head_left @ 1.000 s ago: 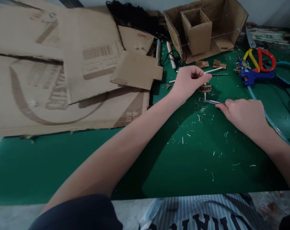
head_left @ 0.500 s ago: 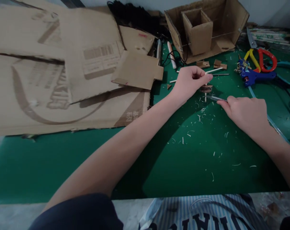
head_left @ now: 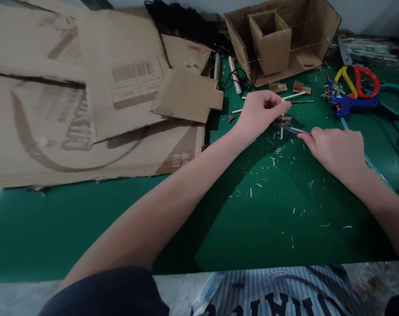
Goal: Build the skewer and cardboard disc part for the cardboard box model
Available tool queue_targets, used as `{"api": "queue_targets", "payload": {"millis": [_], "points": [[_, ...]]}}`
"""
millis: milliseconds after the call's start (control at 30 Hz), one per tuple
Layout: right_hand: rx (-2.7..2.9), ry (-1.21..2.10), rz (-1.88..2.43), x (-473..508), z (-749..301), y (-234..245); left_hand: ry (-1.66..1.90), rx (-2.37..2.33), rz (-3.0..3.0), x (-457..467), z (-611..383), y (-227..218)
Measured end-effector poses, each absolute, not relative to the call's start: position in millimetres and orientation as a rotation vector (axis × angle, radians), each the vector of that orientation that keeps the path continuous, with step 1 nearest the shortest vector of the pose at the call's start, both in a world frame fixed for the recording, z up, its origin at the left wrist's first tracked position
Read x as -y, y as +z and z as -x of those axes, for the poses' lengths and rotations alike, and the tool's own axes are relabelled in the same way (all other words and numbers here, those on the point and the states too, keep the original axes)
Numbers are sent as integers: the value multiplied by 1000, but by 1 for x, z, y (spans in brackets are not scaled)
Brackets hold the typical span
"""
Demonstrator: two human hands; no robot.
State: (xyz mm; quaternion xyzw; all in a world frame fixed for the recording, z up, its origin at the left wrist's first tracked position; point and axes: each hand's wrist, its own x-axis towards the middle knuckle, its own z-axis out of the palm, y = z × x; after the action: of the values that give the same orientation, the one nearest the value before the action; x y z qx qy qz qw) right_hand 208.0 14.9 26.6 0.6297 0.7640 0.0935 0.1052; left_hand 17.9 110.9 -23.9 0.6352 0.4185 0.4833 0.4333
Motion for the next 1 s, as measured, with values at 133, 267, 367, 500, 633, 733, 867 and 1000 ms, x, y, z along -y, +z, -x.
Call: {"api": "queue_targets", "payload": {"millis": [133,267,367,500,633,733,867,1000], "points": [[-2206,160,-1802,-10,-202,32,1191,-1059,-1564,-109,-17,-22],[-2173,130,-1723,-1,-202,40,1196,-1065,-1577,-109,-17,-22],[-2215,235,-1784,-4,-205,36,1191,-1065,-1593,-110,-18,-22],[-2242,284,-1871,-14,-204,29,1169,-1081,-1600,-110,-19,-20],[-2196,171,-1818,-8,-201,34,1156,-1095,-1568,-109,-19,-18],[-2172,111,-1747,-1,-202,40,1158,-1101,-1566,-109,-19,-18],[-2196,209,-1807,-5,-205,38,1159,-1096,-1600,-110,-19,-21],[-2223,248,-1860,-14,-204,32,1151,-1084,-1611,-111,-19,-22]]}}
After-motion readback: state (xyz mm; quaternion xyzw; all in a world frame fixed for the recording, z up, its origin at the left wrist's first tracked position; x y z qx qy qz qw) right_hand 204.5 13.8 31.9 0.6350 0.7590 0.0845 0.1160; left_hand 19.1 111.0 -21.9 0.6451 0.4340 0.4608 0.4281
